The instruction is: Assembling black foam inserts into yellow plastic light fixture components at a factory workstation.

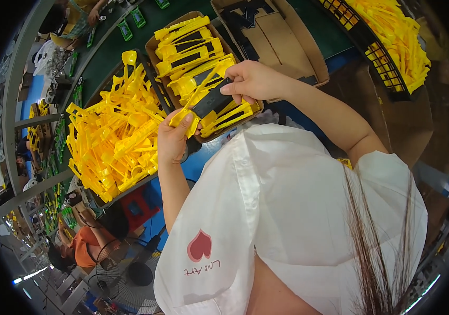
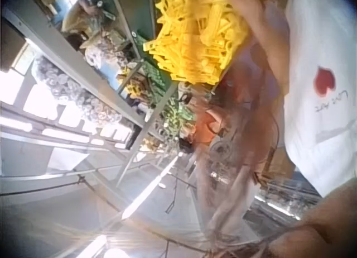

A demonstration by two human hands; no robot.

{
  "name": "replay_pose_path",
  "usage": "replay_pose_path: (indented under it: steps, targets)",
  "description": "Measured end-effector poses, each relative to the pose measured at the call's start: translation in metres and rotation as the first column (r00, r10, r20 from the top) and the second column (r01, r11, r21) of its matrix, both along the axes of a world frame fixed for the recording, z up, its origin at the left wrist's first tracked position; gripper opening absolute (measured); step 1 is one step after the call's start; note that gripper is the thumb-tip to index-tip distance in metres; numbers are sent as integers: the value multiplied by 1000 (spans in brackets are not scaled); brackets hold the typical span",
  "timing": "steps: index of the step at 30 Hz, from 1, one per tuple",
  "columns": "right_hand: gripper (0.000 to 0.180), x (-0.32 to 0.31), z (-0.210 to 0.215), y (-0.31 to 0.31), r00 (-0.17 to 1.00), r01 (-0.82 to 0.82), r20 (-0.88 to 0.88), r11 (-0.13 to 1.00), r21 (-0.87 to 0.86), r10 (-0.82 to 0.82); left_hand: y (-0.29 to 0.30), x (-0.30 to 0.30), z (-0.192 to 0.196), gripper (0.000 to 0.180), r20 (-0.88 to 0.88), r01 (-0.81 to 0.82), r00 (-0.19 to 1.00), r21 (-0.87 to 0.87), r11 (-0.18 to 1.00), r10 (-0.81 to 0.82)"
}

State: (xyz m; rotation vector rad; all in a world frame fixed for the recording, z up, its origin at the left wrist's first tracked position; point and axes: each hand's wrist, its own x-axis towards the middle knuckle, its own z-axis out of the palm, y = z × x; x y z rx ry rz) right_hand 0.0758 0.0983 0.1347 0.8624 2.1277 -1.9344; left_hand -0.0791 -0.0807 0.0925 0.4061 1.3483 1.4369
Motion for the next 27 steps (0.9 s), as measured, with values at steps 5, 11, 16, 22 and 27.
replay_pose_path:
  steps: [5,11,16,22,27]
  targets:
    - [18,-4,0,-6,1000,-20,13,995,93,19,-4,1,0,21,-22,-1,1000,-25,1000,0]
    - [21,-7,1,-19,993,-26,122,965,261,-7,-7,2,-4,18,-26,40,999,-9,999,-41]
    - [23,-9,-16,-21,994,-34,112,918,396,-12,-6,6,-9,17,-48,-2,999,-27,1000,1]
    - [41,-4,-25,-13,986,-70,150,640,766,-72,-2,10,-11,17,-111,20,994,-23,1000,-22]
    - [32,14,-65,7,995,-17,95,917,398,-23,7,10,-19,21,-552,200,788,-188,962,-272]
